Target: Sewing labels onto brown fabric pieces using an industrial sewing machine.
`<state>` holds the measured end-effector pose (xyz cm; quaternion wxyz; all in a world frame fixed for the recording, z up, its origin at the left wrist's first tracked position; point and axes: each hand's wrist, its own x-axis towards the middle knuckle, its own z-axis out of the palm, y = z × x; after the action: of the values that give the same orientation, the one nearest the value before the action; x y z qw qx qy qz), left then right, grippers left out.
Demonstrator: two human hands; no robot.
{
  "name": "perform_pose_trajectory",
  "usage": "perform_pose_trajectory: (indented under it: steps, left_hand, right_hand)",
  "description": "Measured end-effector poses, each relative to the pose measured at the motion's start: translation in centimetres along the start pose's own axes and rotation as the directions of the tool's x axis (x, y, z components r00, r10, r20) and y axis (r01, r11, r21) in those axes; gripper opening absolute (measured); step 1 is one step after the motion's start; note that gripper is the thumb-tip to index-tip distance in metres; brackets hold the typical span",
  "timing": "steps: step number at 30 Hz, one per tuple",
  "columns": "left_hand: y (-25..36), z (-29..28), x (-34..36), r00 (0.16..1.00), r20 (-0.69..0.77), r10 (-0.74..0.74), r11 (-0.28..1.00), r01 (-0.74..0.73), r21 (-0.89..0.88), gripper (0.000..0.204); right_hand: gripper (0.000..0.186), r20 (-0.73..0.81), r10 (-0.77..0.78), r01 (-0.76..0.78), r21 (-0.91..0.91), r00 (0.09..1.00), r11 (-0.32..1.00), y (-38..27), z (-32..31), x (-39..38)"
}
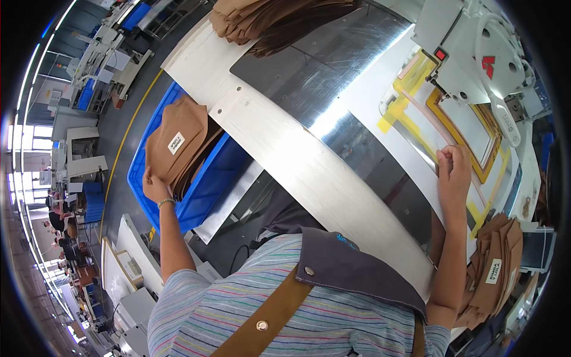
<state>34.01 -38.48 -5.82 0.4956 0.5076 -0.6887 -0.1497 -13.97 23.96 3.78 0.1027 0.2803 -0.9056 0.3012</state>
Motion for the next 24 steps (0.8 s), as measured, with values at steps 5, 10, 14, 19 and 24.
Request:
perform_pose_trajectory:
  steps: [5, 10, 14, 19, 24]
  left_hand:
    - [2.1, 1.2, -4.2, 0.956, 0.006, -0.293, 0.737, 0.221, 0.638, 0.046]
    - [6.8, 3.9, -2.4, 0.907, 0.243, 0.345, 0.613, -0.414, 0.673, 0.054]
    - [9.2, 8.5, -1.9, 0.755, 0.516, 0.405, 0.587, -0.647, 0.486, 0.053]
    - [9.5, 9.0, -1.8, 0.695, 0.496, 0.520, 0.443, -0.716, 0.539, 0.052]
    - [10.9, 10.8, 1.8, 0.808, 0.438, 0.394, 0.727, -0.566, 0.390, 0.052]
  right_hand:
    - [0.015, -0.003, 0.020, -0.020, 0.015, 1.000, 1.000, 0.6, -0.1, -0.6]
    - [0.015, 0.019, 0.105, -0.106, 0.077, 0.994, 0.991, -0.1, -0.5, -0.6]
    - [0.013, -0.100, -0.021, 0.034, 0.129, 0.995, 0.991, 1.1, -0.6, -0.4]
    - [0.012, -0.075, 0.002, 0.012, 0.189, 0.997, 0.982, 2.6, 0.4, -0.3]
    - [0.016, -0.027, 0.052, -0.042, 0.303, 0.998, 0.952, 2.0, -0.5, 0.4]
